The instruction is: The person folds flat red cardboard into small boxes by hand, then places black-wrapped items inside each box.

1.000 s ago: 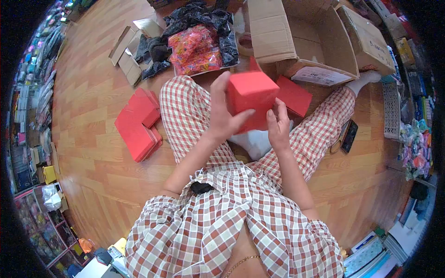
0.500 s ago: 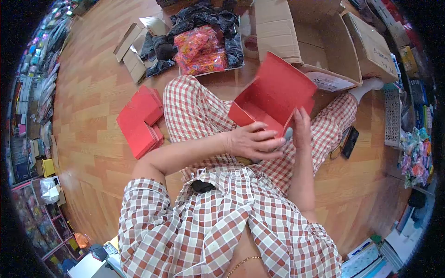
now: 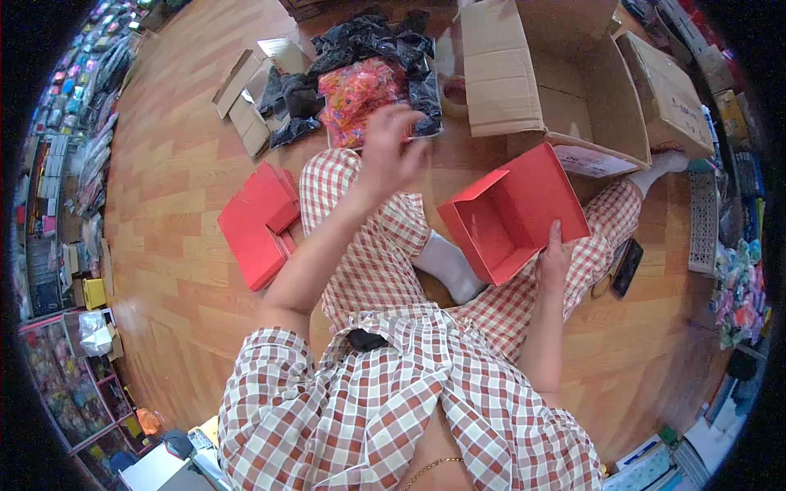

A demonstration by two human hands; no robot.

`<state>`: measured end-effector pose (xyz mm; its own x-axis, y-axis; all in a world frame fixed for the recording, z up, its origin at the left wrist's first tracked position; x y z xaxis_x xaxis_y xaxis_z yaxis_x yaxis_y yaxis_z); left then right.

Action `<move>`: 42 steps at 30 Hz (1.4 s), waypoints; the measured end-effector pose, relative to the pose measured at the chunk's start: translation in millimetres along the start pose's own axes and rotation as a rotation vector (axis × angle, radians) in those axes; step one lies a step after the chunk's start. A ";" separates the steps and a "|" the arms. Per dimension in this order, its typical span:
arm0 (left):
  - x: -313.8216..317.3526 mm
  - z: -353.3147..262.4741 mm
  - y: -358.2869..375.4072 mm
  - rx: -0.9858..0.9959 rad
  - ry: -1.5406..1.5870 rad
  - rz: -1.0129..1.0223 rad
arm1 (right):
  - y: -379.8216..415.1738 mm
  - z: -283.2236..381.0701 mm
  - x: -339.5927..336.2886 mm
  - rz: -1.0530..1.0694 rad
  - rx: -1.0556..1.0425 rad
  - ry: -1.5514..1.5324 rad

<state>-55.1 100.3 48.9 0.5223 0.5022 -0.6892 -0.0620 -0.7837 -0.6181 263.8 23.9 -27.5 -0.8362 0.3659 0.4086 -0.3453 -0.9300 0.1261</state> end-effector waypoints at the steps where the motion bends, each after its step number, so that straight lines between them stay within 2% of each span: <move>1: 7.3 25.8 -2.4 -0.076 -0.073 0.001 | 0.3 2.2 -0.3 0.027 -0.011 -0.012; 2: 16.0 47.8 -3.7 -0.150 -0.145 0.001 | 0.7 3.0 -1.8 0.051 0.011 -0.017; 3: 27.4 60.5 -6.5 -0.145 -0.144 -0.007 | 2.4 4.2 1.2 0.054 0.002 -0.020; 5: 47.3 80.0 -13.9 -0.249 -0.026 0.110 | 9.7 6.8 3.8 -0.003 -0.039 -0.082; 6: 54.2 80.5 -23.9 -0.226 -0.148 0.158 | 10.4 3.6 -1.1 -0.003 -0.048 -0.085; 7: 54.7 79.5 -38.7 -0.219 -0.144 0.150 | 10.2 -4.4 -7.9 -0.019 -0.011 -0.096; 9: 59.7 76.7 -71.5 -0.025 -0.560 0.119 | 14.4 -4.1 -13.1 -0.040 0.016 -0.102; 10: 70.7 88.4 -85.1 -0.008 -0.667 0.187 | 21.4 4.8 -3.0 -0.015 0.007 0.051; 11: 78.7 100.6 -95.3 -0.006 -0.658 0.176 | 27.2 10.0 5.5 0.009 -0.003 0.204; 14: 112.9 133.0 -115.3 -0.007 -0.829 0.391 | 28.4 -18.9 -17.6 -0.089 0.013 0.162; 15: 85.5 138.7 -131.2 0.001 -0.833 0.322 | 40.3 -24.1 -11.0 -0.075 -0.015 0.170; 18: 79.4 148.0 -143.1 -0.016 -0.853 0.464 | 52.8 -20.0 -9.7 -0.044 -0.054 0.210; 21: 67.1 150.9 -150.2 0.016 -0.802 0.376 | 59.6 -10.9 6.1 -0.022 -0.064 0.173; 22: 55.9 147.5 -153.6 0.054 -0.701 0.198 | 60.8 -8.4 8.8 -0.018 -0.077 0.113; 23: 49.4 146.9 -158.4 0.054 -0.706 0.203 | 60.7 -3.8 10.8 -0.017 -0.070 0.110; 25: 7.0 119.8 -174.2 0.153 -0.412 -0.275 | 57.1 3.5 15.4 0.080 -0.044 0.043; 26: -12.9 100.5 -177.2 0.159 -0.419 -0.265 | 52.5 0.1 9.0 0.075 -0.035 0.034; 28: -48.8 66.4 -166.9 -0.128 0.028 -0.292 | 44.0 -11.1 -9.0 -0.091 -0.052 0.079; 29: -47.8 59.1 -160.0 -0.123 0.017 -0.285 | 43.1 -10.6 -4.6 -0.093 -0.043 0.068; 31: -15.9 65.1 -140.5 -0.535 0.117 0.402 | 40.3 -3.5 7.2 0.031 -0.049 0.038; 33: 58.1 106.9 -110.1 -0.523 0.075 0.484 | 38.1 -9.9 5.1 0.054 -0.033 0.032; 35: 88.3 114.2 -96.0 -0.539 -0.213 0.590 | 33.9 -13.7 5.6 0.091 -0.018 0.022; 38: 115.0 111.4 -86.4 -0.700 -0.303 0.606 | 49.9 -0.5 29.4 0.130 -0.102 0.089; 39: 114.1 101.3 -85.0 -0.698 -0.293 0.612 | 52.9 -2.0 27.5 0.124 -0.104 0.099; 42: 95.9 78.1 -82.4 -0.771 -0.325 0.418 | 54.1 -11.9 20.3 0.172 -0.091 0.024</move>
<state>-66.3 241.6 4.2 0.3142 0.1114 -0.9428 0.4510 -0.8914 0.0449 223.1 -18.5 -23.2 -0.8960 0.2032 0.3949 -0.2323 -0.9723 -0.0266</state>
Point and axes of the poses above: each hand's wrist, its own y-axis away from the middle knuckle, its own x-axis out of the palm, z = x × y, the point moved 3 cm from there along -y, towards the middle knuckle, and after that the axes turned 15 degrees about -y, right-handed, at the moved point
